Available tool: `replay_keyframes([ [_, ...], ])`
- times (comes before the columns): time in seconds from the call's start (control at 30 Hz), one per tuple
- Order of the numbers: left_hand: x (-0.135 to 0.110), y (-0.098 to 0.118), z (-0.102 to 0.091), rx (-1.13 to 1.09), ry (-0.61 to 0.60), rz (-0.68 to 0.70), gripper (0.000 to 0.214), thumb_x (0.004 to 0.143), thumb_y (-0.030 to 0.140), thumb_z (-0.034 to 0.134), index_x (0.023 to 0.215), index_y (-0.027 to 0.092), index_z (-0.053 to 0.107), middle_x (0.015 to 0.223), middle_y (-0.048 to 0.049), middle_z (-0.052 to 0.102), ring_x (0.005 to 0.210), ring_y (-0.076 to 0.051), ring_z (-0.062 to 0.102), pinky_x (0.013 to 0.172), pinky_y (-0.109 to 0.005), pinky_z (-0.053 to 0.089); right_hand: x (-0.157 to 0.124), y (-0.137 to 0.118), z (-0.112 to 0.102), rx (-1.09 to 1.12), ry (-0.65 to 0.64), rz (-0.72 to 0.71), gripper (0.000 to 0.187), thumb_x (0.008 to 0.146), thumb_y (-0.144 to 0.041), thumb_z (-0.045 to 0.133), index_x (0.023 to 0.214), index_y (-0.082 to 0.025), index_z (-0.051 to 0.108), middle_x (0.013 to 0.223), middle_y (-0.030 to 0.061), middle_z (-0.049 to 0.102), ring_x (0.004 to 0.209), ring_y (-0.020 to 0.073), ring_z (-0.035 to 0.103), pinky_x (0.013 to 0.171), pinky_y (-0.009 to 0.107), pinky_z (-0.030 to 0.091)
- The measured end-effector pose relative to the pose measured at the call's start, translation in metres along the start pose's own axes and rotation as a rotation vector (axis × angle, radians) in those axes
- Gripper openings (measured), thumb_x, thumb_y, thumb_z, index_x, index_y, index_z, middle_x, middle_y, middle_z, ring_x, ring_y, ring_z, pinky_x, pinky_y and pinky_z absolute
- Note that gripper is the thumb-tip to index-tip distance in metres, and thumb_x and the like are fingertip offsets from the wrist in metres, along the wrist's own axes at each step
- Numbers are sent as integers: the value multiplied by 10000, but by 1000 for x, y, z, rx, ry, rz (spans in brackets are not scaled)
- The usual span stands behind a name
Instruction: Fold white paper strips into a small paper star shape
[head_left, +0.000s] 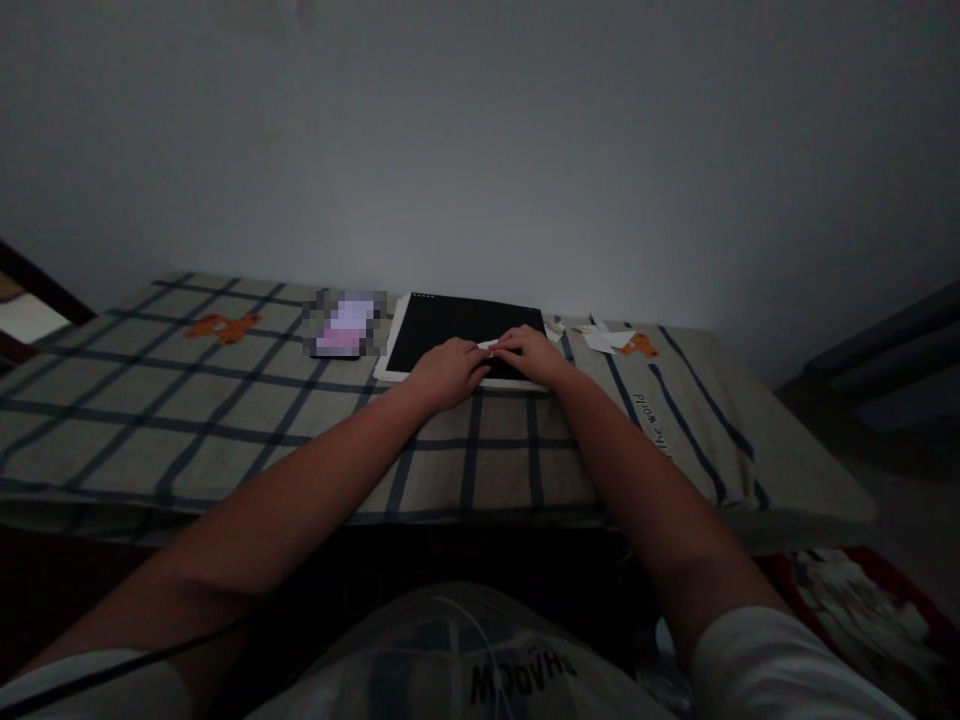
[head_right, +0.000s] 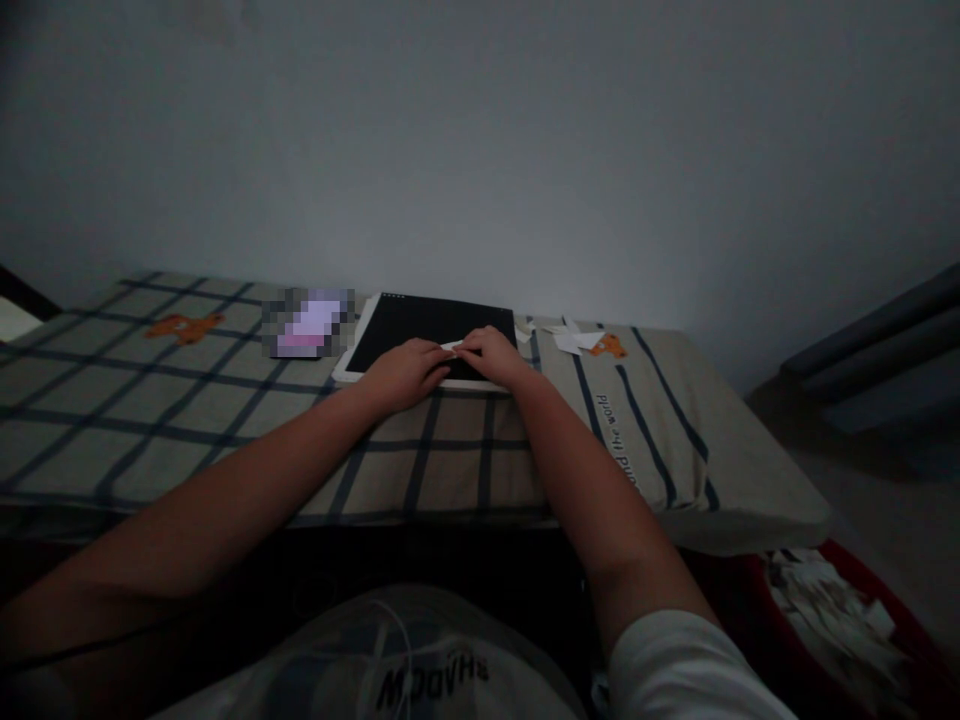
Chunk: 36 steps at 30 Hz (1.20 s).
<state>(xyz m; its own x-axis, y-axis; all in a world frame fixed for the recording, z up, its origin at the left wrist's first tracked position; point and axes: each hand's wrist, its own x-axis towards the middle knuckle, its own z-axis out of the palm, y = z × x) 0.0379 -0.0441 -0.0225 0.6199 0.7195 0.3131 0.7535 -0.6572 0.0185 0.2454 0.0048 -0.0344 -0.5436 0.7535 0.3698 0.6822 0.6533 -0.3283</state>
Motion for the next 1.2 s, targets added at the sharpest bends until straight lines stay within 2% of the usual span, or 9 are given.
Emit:
replay_keyframes([
  [0.17,-1,-4,4,39,-5,-14,431,979,444,395,1285,203,579,1197,-118,592,1120,-261,520,937,-381,433,-1,9,1,-60,60,40,191,885,-223,603,959,-241,779,1064,75,686,1024,226,545,943,406,412],
  [0.33,-2,-7,7,43,6,10,482,961,486,424,1323,193,549,1243,-135,559,1151,-275,495,976,-399,412,-2,6,2,-73,27,-8,195,888,-230,597,961,-224,778,1056,75,689,1018,231,530,934,399,416],
  [0.6,-2,-10,8,23,-20,32,509,954,488,444,1360,191,513,1318,-128,541,1217,-280,461,1040,-410,359,-4,0,1,-109,-19,-46,211,904,-273,590,1019,-270,768,1055,67,669,1013,232,512,903,395,416],
  [0.93,-2,-12,9,19,-23,51,539,949,499,445,1331,132,544,1309,-154,554,1221,-290,462,1041,-400,364,-6,4,0,-238,2,126,256,934,-346,545,1060,-289,760,1015,80,642,934,251,511,804,401,433],
  [1.07,-2,-10,6,33,-42,44,532,950,506,440,1325,143,545,1324,-152,548,1239,-287,456,1053,-406,355,-6,5,-1,-273,9,208,276,938,-341,538,1114,-285,743,1013,98,630,936,264,511,815,416,425],
  [1.2,-4,-11,8,28,-26,81,572,953,513,429,1343,106,521,1347,-159,543,1271,-285,448,1088,-395,326,-5,-2,-3,-287,13,198,288,944,-347,519,1077,-259,759,1019,116,629,957,279,515,827,431,420],
])
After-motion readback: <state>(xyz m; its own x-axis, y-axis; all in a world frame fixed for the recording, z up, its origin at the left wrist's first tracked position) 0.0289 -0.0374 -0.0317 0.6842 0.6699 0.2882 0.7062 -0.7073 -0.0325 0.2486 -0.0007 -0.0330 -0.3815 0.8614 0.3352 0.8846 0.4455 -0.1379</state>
